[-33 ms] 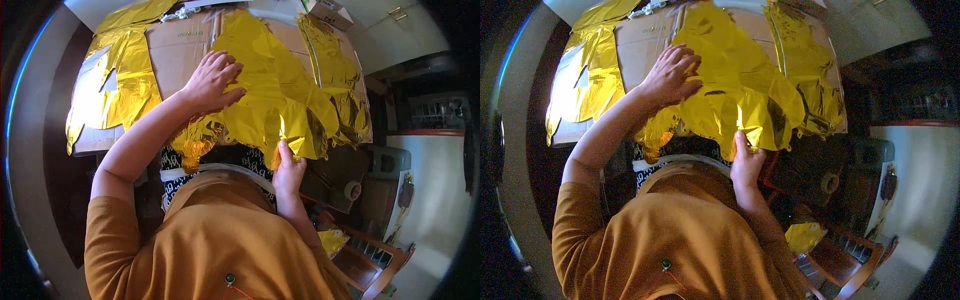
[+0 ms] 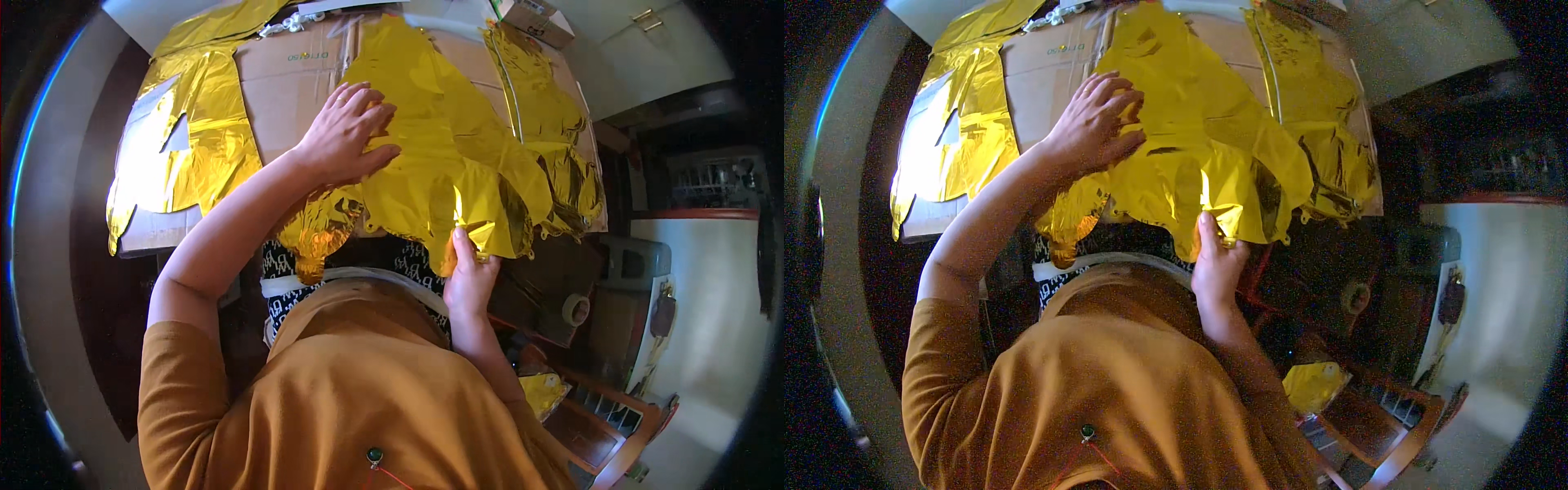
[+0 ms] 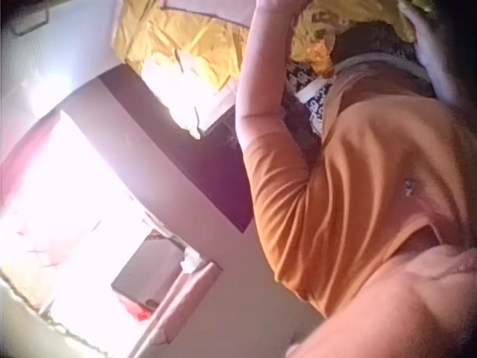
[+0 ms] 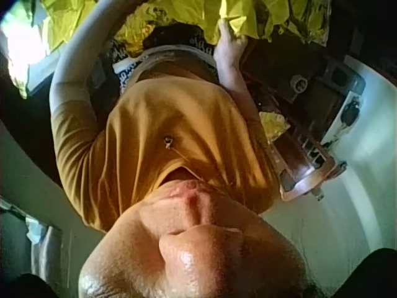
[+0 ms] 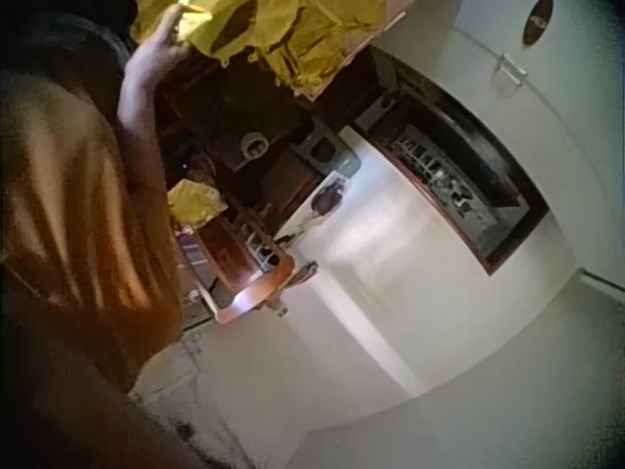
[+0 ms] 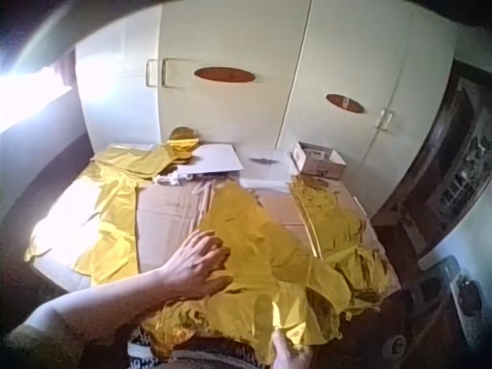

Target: Folding gold foil letter balloons and organizing them on a cardboard workspace for packaging.

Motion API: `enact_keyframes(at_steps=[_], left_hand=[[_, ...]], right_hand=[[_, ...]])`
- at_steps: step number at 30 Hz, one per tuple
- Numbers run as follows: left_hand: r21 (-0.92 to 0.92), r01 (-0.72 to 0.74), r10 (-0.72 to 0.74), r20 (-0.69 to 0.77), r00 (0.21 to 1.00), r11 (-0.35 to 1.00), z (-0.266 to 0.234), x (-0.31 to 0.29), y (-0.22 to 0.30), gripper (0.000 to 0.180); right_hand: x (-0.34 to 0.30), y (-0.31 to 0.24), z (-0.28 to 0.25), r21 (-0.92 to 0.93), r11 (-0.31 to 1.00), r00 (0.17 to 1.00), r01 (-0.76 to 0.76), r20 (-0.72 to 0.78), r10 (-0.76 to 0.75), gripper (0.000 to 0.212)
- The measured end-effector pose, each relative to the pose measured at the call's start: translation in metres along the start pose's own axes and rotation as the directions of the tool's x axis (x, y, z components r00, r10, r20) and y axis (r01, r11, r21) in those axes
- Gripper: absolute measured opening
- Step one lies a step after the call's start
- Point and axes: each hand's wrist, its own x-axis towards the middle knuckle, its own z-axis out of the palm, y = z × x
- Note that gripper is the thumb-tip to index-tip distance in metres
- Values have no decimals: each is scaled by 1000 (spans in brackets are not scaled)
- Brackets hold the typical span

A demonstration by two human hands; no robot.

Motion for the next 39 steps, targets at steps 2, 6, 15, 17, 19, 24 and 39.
enact_keyframes(at_steps=[2,6,15,17,19,24,39], left_hand=[[-9,-43,43,-10,999,999,1,2,1,53],[-92,-81,85,46,995,993,0,4,4,55],[-125,-118,129,90,988,985,5,6,6,57],[-106,-124,134,96,986,987,5,6,6,57],[-92,-131,140,96,986,987,6,5,6,57],[-68,-132,139,119,983,989,7,2,4,57],[21,-107,101,190,977,994,8,-2,11,77]], right_hand=[[1,-1,3,-13,1000,1000,25,5,-25,31],[-1,-6,9,-65,996,998,62,4,-62,24],[2,-3,6,-113,991,997,77,9,-76,23],[4,-3,1,-94,996,1000,-4,29,7,43],[6,-1,-1,-79,997,999,-10,47,14,43],[4,-1,3,41,999,1000,14,17,-15,46],[21,-22,-17,28,994,994,108,-31,-107,29]])
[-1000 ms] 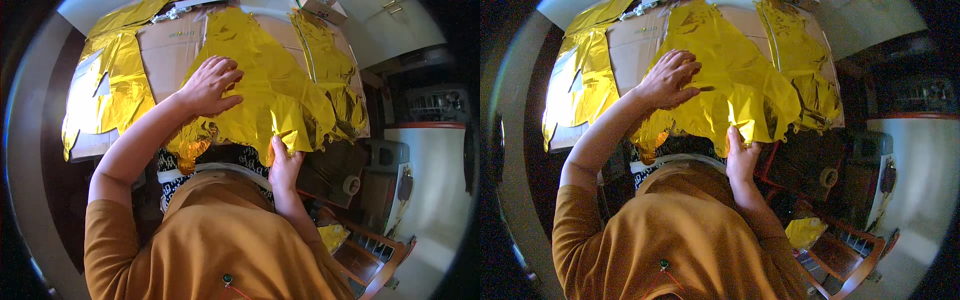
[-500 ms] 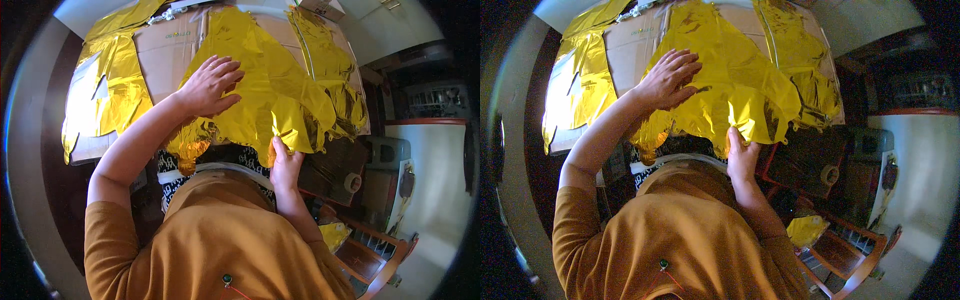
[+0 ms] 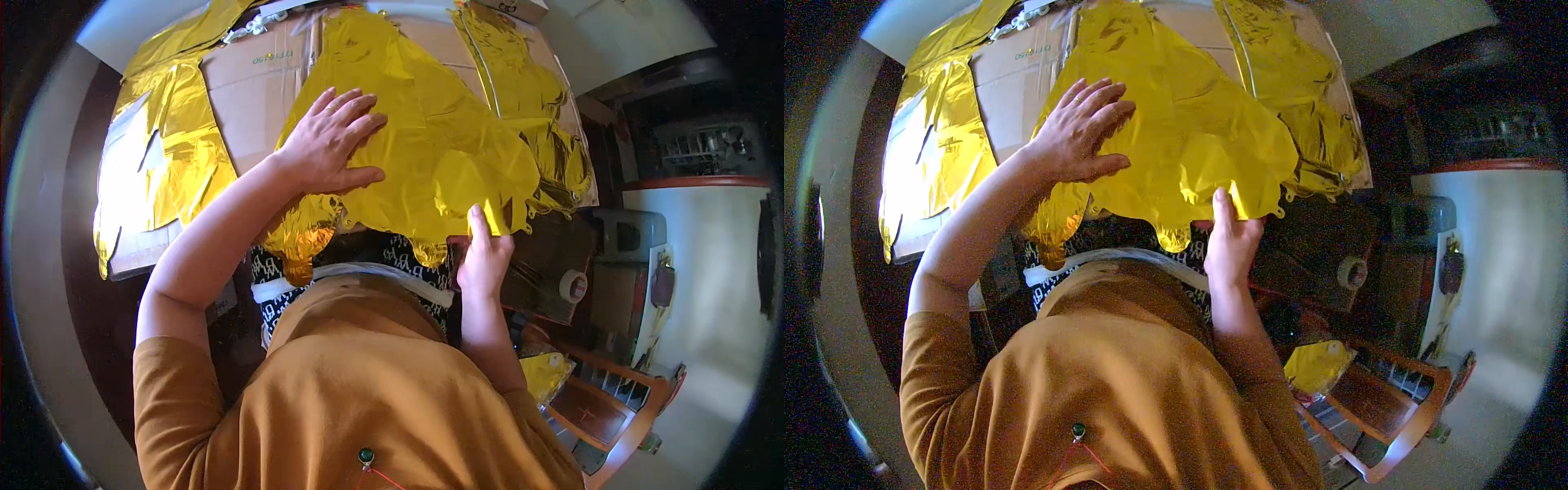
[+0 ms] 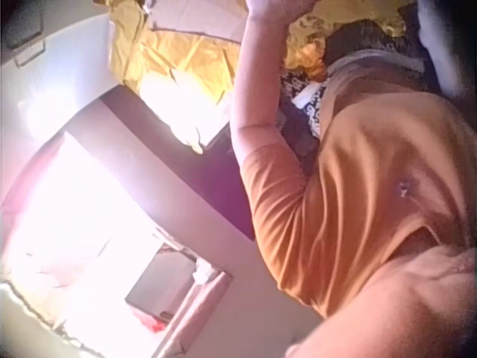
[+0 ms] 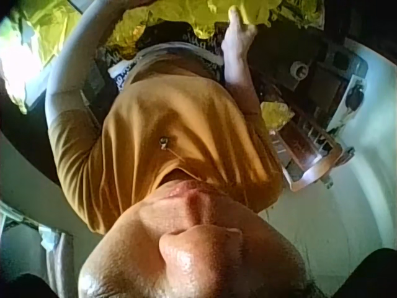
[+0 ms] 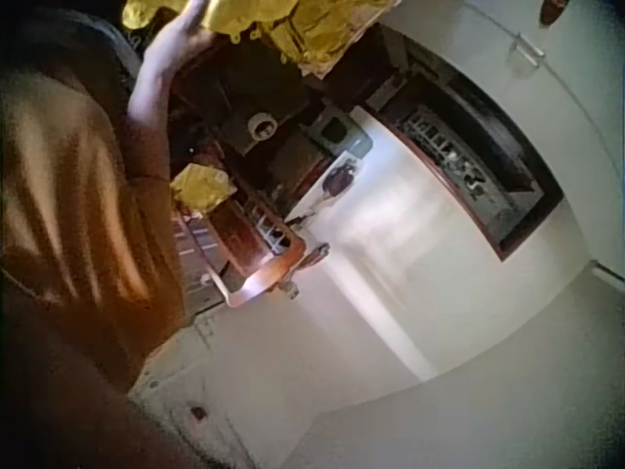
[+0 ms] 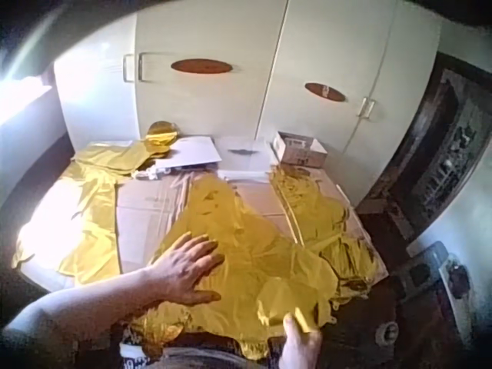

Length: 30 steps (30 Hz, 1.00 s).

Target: Folding gold foil letter balloons and organizing them on a cardboard workspace for packaging.

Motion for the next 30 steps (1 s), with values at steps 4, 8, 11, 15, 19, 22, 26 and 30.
enact_keyframes(at_steps=[4,8,11,15,19,22,26,30], left_hand=[[10,-7,8,-19,1000,1000,0,-1,1,77],[33,-18,20,-47,999,999,3,-3,1,76],[38,-20,21,-36,999,999,5,-3,0,78],[175,-67,51,93,994,982,-1,-3,-2,87],[164,-45,34,73,997,985,4,-8,-6,96],[139,-53,36,120,992,989,0,-5,-5,95],[199,-60,41,103,994,978,4,-6,-7,83],[206,-61,55,35,998,977,19,-8,-14,92]], right_hand=[[4,-1,0,-233,928,956,292,48,-289,20],[-9,-10,21,-608,516,791,604,378,-481,13],[-14,-9,46,-562,177,558,808,632,-537,27],[-20,-4,40,-518,136,535,844,800,-272,51],[1,-33,21,-358,486,489,797,855,-173,59],[27,-37,2,-322,625,576,711,776,-257,39],[53,-16,2,-376,304,463,876,833,-302,33],[53,-7,15,-349,139,374,927,890,-261,45]])
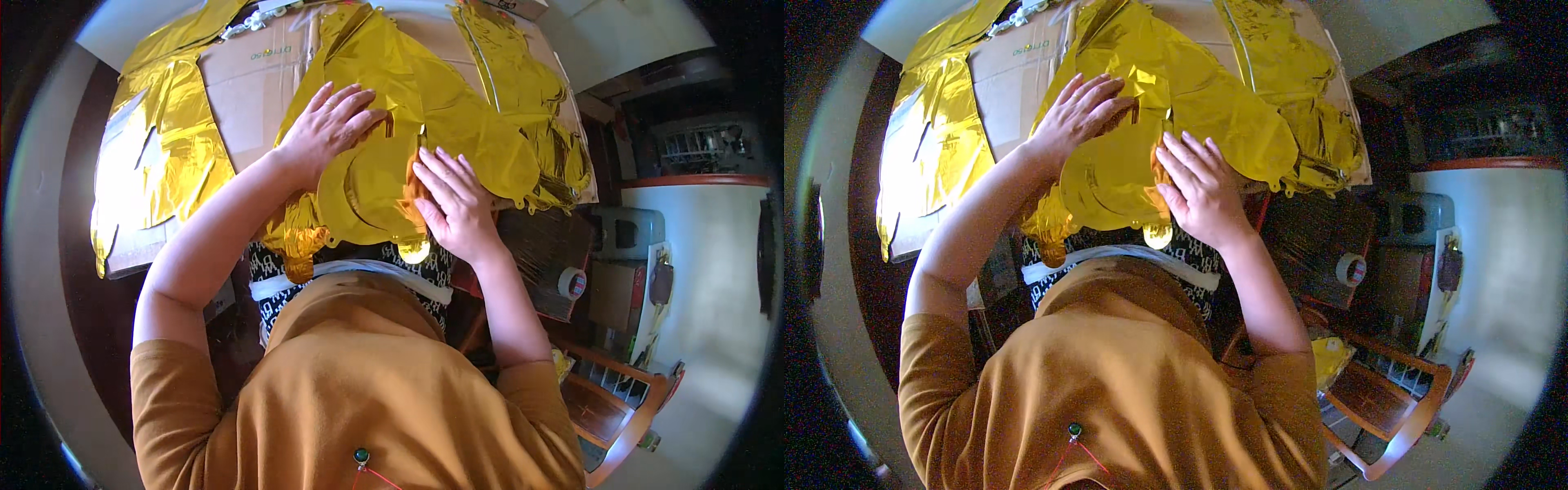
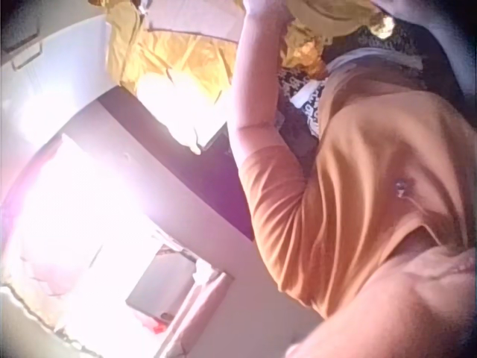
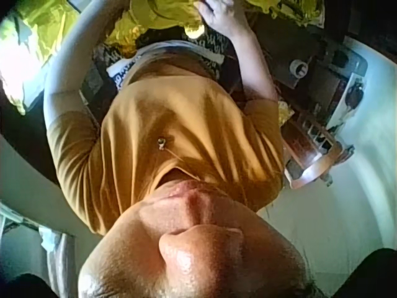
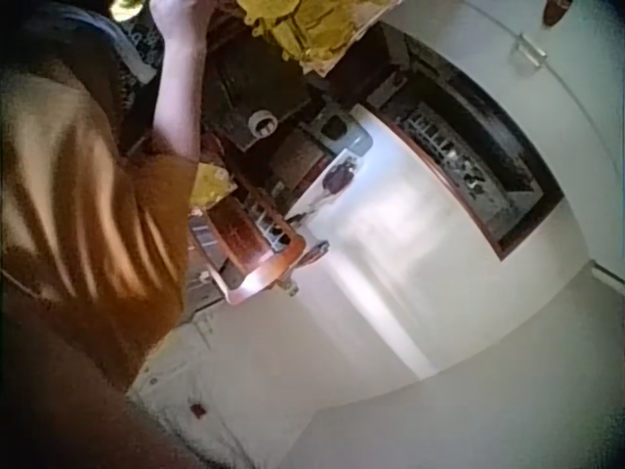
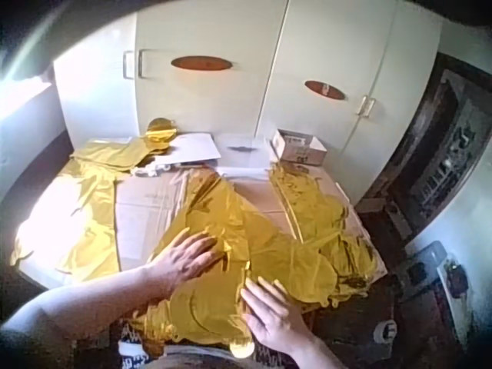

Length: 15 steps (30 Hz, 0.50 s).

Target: Folding gold foil letter balloons and organizing them on a cardboard workspace for packaging.

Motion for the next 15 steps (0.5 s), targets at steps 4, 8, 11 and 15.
enact_keyframes(at_steps=[4,8,11,15], left_hand=[[-21,2,-1,73,997,1000,-17,5,5,97],[3,9,-9,63,998,1000,-15,3,4,99],[7,14,-14,80,997,1000,-16,4,5,100],[-18,-1,2,42,999,1000,-16,4,4,101]], right_hand=[[-6,-1,0,-75,997,997,-27,71,32,52],[-2,-3,-10,-42,999,995,5,96,-1,52],[4,-6,-19,-21,999,990,46,132,-43,55],[10,-14,-25,-38,998,980,57,190,-49,85]])
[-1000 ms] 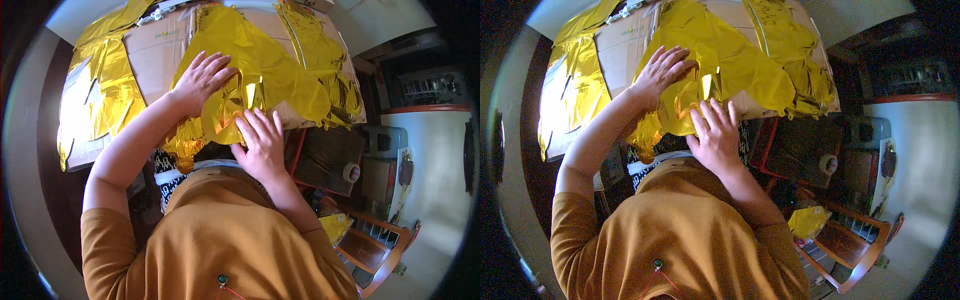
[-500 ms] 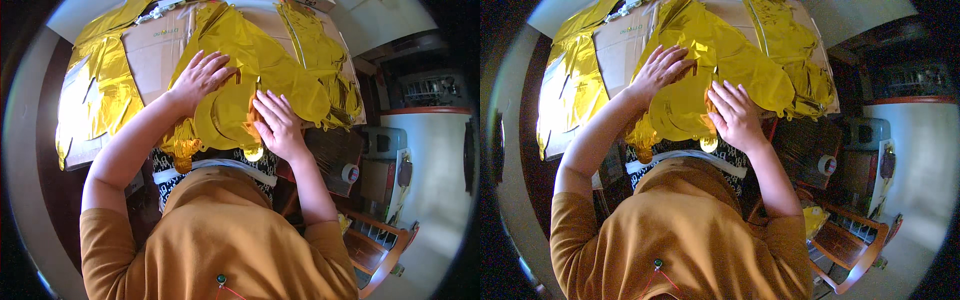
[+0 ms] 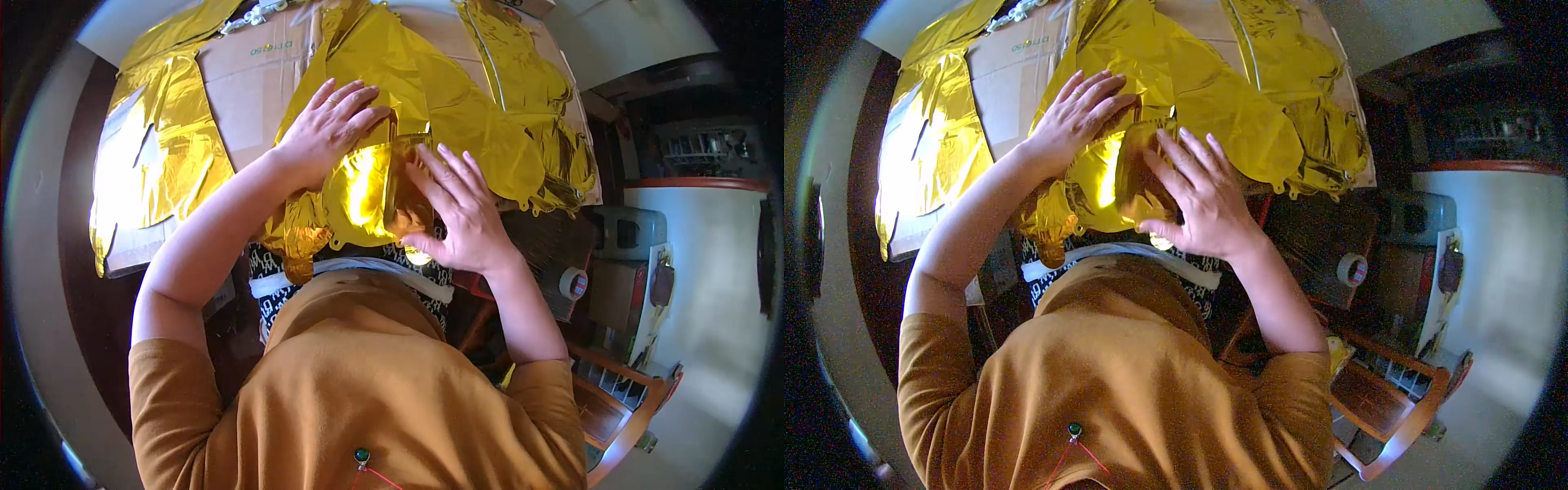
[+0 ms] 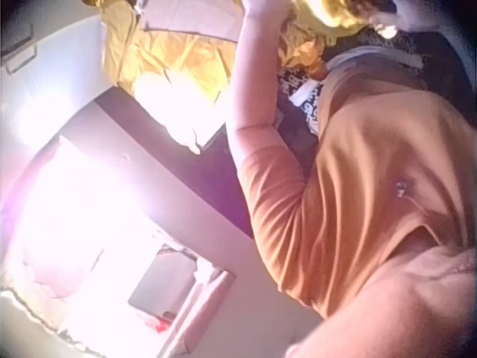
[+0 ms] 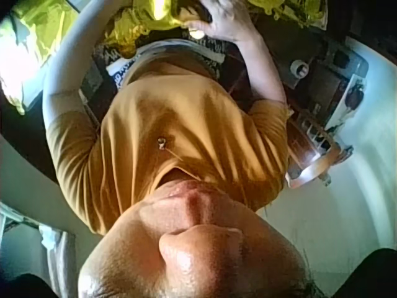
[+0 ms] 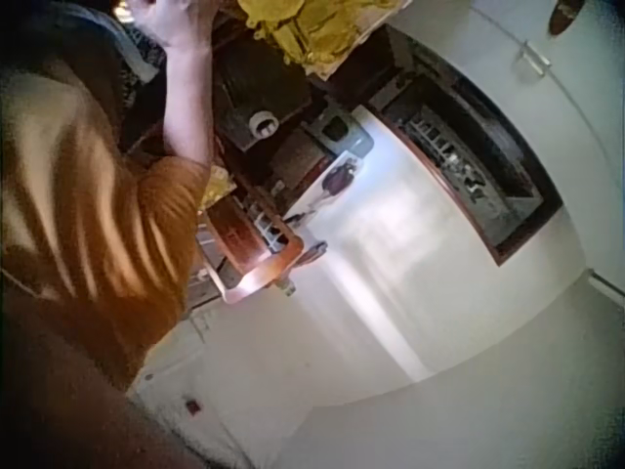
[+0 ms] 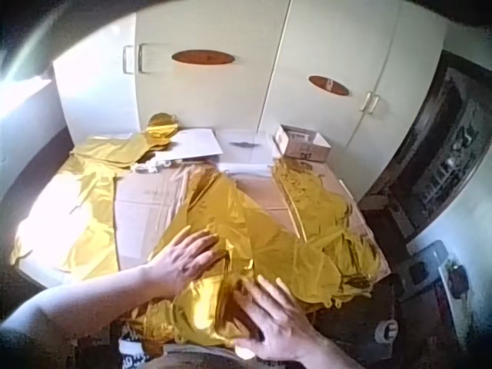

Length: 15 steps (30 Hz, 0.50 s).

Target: Folding gold foil letter balloons and organizing them on a cardboard workspace for packaging.

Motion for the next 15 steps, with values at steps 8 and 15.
enact_keyframes(at_steps=[8,15], left_hand=[[-34,-16,13,-107,994,999,4,-1,-1,88],[-156,37,-53,-97,994,987,-4,0,8,75]], right_hand=[[-15,-54,29,88,958,874,-272,-394,284,58],[-41,-32,40,830,480,571,-285,-255,780,25]])
